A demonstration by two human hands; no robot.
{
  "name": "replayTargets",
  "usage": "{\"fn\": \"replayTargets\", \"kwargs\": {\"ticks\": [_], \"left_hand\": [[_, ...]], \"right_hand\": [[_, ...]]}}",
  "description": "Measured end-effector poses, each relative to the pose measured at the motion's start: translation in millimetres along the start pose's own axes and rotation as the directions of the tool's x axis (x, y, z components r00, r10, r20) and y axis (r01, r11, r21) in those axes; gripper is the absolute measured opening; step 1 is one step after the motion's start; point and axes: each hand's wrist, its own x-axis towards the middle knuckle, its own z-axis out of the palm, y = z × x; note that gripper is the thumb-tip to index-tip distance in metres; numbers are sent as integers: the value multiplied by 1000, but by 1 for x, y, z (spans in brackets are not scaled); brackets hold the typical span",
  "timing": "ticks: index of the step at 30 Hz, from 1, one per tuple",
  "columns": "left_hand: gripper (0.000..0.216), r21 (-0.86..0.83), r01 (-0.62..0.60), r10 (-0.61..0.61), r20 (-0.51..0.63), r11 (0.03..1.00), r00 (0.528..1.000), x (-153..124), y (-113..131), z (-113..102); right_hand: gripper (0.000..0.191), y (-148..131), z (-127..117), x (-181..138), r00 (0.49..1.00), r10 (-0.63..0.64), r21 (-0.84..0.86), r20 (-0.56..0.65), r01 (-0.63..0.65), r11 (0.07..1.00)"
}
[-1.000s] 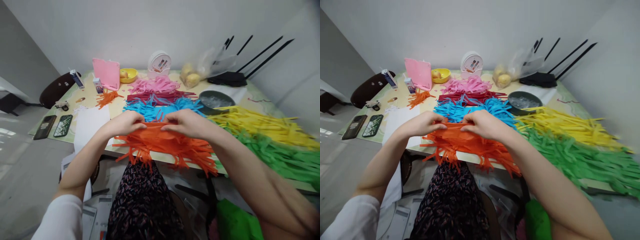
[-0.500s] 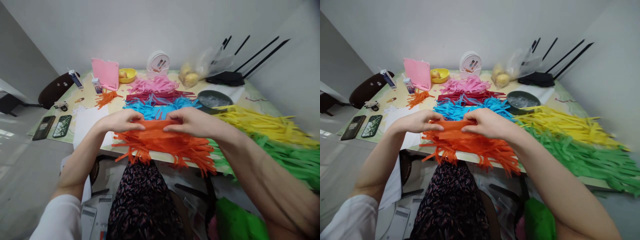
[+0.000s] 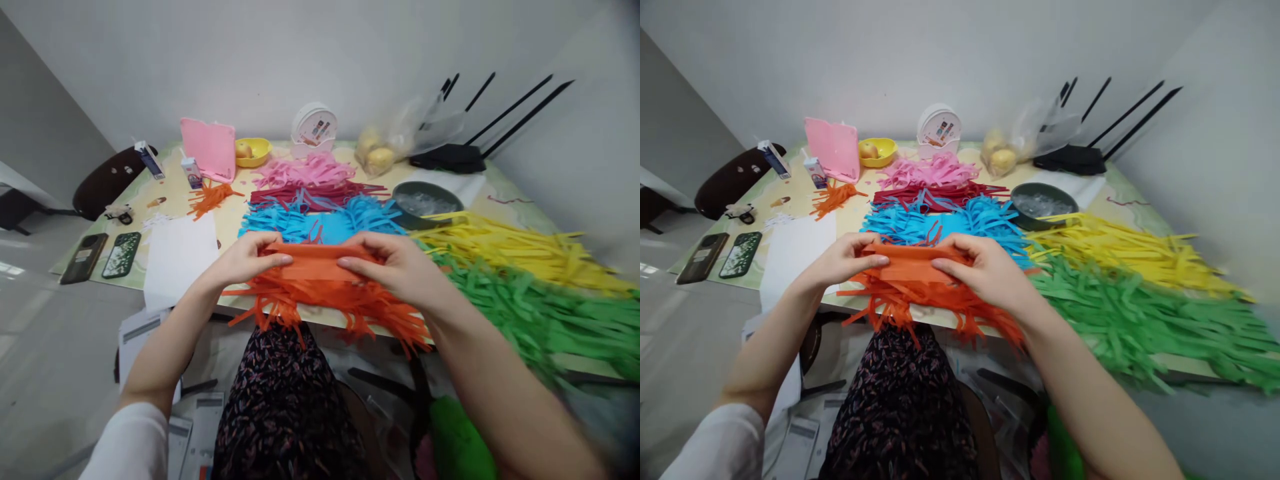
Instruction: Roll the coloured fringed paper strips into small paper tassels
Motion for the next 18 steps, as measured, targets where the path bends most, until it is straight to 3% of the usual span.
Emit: {"fn": "replayTargets", "kwargs": {"ticks": [3,6,12,18], "left_hand": [[29,-130,-17,-2,-147,991,989,-7,-4,14],[23,-259,-44,-10,-206,965,979,-12,-6,23],[20,-502,-38,-37,-137,864,990,-16,-16,29],[8,-560,-71,-16,-148,826,989,-15,-19,28]], "right_hand": [[21,7,8,-8,993,31,88,-114,-21,996],[17,14,16,-14,978,44,179,-203,-7,984],[8,27,24,-20,964,-55,278,-260,130,952],[18,29,23,-21,953,-186,229,-238,241,943]]}}
